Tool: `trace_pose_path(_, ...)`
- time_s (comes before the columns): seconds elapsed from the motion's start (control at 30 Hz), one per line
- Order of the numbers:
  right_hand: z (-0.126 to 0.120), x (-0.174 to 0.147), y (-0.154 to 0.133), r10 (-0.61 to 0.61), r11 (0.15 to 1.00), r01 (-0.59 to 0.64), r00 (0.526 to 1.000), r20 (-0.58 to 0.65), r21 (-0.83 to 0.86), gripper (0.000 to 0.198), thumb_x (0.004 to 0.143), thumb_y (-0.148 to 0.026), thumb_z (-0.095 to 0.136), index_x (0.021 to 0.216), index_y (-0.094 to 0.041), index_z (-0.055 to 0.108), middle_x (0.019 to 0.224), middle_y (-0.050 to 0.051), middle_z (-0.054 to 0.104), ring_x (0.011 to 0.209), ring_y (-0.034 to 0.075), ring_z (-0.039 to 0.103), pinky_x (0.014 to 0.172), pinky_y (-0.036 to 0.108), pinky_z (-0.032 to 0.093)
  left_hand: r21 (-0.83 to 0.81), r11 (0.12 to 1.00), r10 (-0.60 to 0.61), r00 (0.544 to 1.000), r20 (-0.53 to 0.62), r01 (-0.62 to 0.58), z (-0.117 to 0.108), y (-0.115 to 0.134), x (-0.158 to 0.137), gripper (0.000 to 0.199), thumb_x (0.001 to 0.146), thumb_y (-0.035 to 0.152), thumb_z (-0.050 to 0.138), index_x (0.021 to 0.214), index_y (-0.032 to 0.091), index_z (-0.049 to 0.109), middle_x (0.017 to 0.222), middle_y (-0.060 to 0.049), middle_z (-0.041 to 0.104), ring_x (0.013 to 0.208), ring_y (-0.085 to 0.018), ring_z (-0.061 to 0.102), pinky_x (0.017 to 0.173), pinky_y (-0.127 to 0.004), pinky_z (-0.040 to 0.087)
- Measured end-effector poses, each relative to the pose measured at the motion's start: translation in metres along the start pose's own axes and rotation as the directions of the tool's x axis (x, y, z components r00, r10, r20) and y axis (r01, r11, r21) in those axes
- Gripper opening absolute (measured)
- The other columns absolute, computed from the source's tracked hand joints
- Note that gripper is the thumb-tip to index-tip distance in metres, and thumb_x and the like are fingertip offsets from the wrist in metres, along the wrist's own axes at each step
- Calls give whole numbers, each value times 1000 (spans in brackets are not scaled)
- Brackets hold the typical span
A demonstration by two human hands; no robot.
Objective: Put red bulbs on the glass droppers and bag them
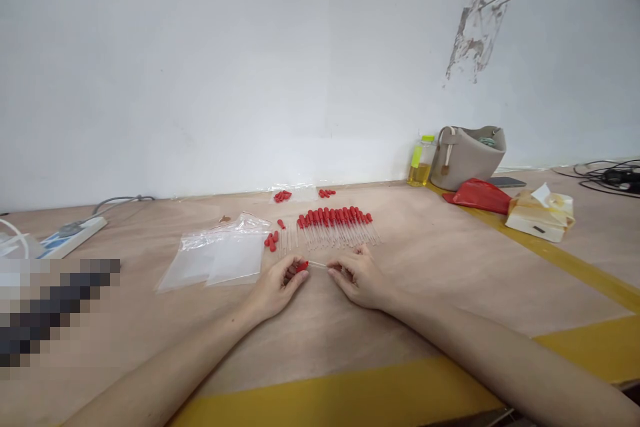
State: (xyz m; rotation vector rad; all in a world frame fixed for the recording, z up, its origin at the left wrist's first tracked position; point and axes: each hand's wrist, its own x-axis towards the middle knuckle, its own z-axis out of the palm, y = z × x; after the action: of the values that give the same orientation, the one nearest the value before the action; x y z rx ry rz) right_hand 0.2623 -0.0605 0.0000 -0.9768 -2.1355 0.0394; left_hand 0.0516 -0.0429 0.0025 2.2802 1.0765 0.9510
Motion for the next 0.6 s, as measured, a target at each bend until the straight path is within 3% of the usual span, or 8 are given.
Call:
trace_pose_path(0.33, 0, 0, -3, 25, 998, -31, 995, 92, 58, 17, 83, -25, 45, 81, -18, 60, 62, -1, 60, 54, 10, 49, 73, 31, 28, 59, 997, 56, 998, -20, -55, -1, -5, 2, 22, 85, 32, 45, 86, 17, 61, 75, -1, 62, 67, -14, 55, 62, -23, 43)
trace_pose_path(0.6, -3, 1, 3, -21, 999, 14, 988, 150, 47, 15, 82, -25, 49, 82, -22, 64, 63, -2, 62, 54, 9, 45, 71, 30, 24, 65, 996, 63, 996, 64, -67, -4, 0, -2, 22, 86, 30, 43, 82, 17, 61, 73, -1, 59, 68, -14, 55, 63, -23, 43)
